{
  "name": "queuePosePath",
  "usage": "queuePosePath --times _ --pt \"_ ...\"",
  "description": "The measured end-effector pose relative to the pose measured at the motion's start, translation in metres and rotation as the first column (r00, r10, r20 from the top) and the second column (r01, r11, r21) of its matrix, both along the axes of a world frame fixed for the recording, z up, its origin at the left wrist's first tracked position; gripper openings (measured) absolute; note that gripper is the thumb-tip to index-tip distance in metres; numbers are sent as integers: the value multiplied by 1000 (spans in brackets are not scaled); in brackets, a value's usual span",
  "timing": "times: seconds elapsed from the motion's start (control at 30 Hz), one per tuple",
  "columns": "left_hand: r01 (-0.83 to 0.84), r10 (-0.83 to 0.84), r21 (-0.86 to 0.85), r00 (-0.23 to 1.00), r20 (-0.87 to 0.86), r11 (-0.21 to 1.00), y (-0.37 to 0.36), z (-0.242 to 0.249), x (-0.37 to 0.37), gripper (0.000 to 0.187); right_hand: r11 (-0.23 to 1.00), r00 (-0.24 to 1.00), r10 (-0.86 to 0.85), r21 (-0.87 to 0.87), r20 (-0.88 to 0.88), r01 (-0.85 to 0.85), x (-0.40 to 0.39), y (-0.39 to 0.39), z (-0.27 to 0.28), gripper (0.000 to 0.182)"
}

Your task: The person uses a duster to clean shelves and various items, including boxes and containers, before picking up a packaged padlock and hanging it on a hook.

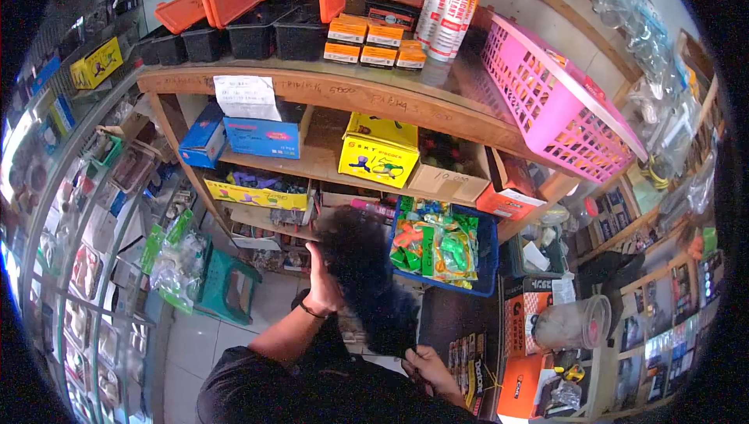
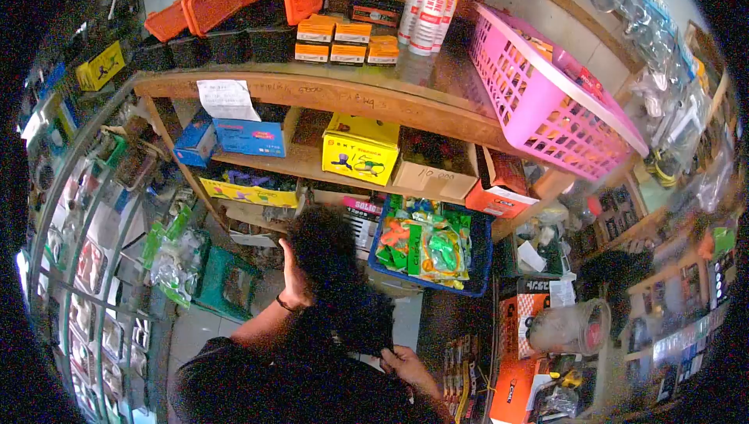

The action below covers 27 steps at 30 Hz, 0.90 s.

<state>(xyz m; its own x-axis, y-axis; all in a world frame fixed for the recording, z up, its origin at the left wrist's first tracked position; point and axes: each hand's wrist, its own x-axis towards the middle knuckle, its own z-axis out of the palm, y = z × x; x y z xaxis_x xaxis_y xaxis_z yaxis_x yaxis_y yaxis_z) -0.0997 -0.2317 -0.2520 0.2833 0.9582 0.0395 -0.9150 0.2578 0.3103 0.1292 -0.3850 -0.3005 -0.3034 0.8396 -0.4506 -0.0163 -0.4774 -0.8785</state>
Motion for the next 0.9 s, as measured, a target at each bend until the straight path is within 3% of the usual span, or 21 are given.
queuePosePath --times 0.03,0.13,0.17,0.2,0.27,0.3,0.33,0.4,0.47,0.5,0.63,0.67,0.73,0.8,0.87,0.9 --pt "117 -120 34 985 123 993 -3 15 -1 81 1000 1000 -1 -3 7 1 2 0 2 31" --pt "140 -143 35 978 149 990 12 -13 6 80 993 997 3 -117 81 7 12 -5 21 32" --pt "327 -291 219 939 -183 919 26 -36 2 79 985 988 66 -166 137 -43 15 -3 32 33" --pt "390 -481 406 864 149 827 37 -45 5 66 972 973 131 -217 190 -89 16 -2 44 34" --pt "229 -293 283 933 208 931 13 -4 11 69 955 964 66 -295 256 12 18 -5 53 34" --pt "151 -142 -36 973 180 988 12 3 13 74 965 981 -32 -248 191 80 22 -11 42 33" --pt "223 -210 -5 924 318 975 12 14 15 80 967 985 -129 -206 119 151 25 -18 32 33" --pt "271 -279 78 949 143 960 10 14 15 88 971 990 -98 -207 97 117 29 -29 16 31" --pt "310 -378 320 909 178 895 21 -18 17 89 982 998 -24 -188 59 35 33 -39 7 32" --pt "315 -385 324 905 180 892 16 -11 19 89 982 998 -31 -184 63 42 35 -45 7 32" --pt "221 -232 76 950 208 972 4 24 28 83 979 987 -161 -125 7 161 31 -55 16 31" --pt "225 -236 75 948 211 971 4 25 30 83 962 972 -233 -144 8 232 29 -59 18 32" --pt "212 -235 357 972 19 909 4 29 30 82 973 979 -201 -108 40 204 32 -64 26 33" --pt "201 -217 345 976 8 917 2 32 32 82 987 976 -132 -72 172 146 37 -64 41 33" --pt "176 -179 332 984 -22 927 -2 38 35 82 988 977 -149 -12 151 153 47 -68 27 32" --pt "176 -194 199 978 73 964 -6 42 37 83 975 973 -217 -23 72 220 48 -68 24 31"
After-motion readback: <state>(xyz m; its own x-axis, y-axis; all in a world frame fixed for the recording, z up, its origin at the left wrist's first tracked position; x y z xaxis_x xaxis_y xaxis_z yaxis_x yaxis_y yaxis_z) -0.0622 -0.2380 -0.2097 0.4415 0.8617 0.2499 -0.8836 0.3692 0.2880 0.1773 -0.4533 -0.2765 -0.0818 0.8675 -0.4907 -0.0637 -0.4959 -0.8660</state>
